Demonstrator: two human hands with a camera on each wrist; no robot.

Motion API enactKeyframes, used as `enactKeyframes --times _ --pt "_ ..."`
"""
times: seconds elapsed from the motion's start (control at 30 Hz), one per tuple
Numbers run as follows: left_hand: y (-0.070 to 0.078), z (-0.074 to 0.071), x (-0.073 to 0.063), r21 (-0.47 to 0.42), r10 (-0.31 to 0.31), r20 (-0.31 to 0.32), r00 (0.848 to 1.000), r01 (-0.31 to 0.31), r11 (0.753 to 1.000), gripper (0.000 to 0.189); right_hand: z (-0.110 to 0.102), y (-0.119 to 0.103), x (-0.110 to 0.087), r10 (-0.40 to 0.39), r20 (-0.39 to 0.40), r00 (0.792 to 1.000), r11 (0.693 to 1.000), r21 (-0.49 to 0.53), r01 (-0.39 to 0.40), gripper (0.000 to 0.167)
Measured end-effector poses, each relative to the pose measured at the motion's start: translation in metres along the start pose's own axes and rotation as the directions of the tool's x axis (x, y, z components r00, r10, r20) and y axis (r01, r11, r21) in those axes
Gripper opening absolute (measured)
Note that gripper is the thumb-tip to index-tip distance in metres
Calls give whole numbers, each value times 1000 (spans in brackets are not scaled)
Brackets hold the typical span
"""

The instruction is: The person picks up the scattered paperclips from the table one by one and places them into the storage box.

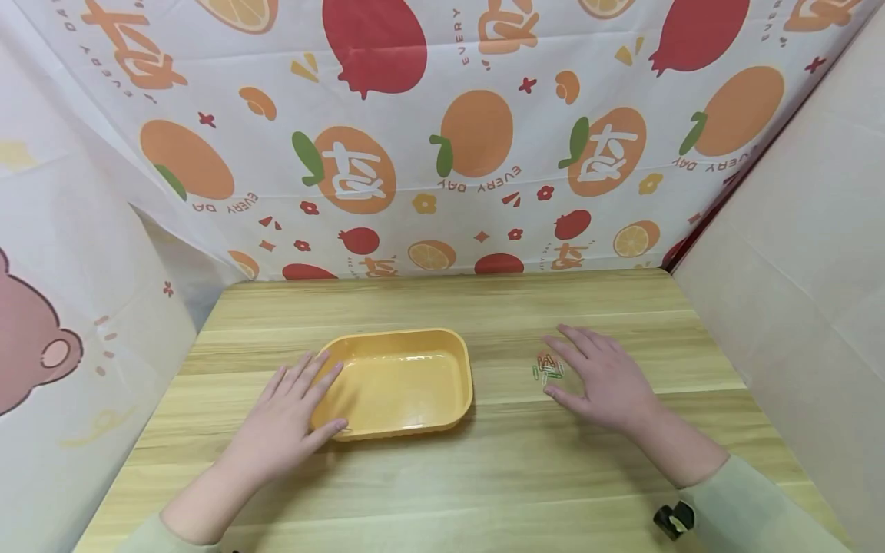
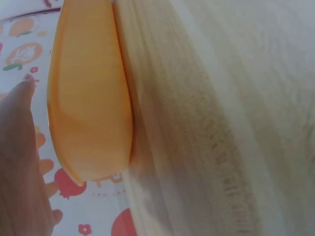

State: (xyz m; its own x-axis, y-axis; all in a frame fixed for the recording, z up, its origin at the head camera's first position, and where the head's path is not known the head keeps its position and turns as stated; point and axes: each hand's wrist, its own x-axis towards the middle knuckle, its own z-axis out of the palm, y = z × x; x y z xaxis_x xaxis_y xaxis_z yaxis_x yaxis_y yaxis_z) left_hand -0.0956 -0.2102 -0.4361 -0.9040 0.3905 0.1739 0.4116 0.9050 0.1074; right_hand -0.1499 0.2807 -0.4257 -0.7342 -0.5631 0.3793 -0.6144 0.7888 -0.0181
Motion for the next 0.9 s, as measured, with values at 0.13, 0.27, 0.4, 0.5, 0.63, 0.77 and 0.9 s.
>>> enactKeyframes --times 0.13,0.27,0.4,0.5,0.63,0.77,0.9 --pt "-1 2 -1 -20 -22 11 1000 22 1000 84 3 2 -1 26 -3 1000 1000 9 -26 70" --pt "-2 5 -2 -14 -31 25 999 31 999 85 7 4 -1 62 14 998 998 17 -62 66" --pt "-3 9 -1 -9 -29 32 999 29 1000 84 11 6 -1 108 32 994 994 23 -108 60" --pt "-3 10 -1 -9 -28 37 999 28 1000 84 14 9 0 140 40 989 989 33 -141 55" --pt "-3 12 0 -5 -25 39 999 25 1000 84 20 13 0 182 63 981 982 35 -185 51" --pt "-3 13 0 -6 -19 39 999 19 1000 83 24 17 -1 222 100 970 974 26 -226 48" --pt "-3 13 1 -13 -16 39 999 17 1000 83 28 19 0 243 134 961 968 23 -248 44"
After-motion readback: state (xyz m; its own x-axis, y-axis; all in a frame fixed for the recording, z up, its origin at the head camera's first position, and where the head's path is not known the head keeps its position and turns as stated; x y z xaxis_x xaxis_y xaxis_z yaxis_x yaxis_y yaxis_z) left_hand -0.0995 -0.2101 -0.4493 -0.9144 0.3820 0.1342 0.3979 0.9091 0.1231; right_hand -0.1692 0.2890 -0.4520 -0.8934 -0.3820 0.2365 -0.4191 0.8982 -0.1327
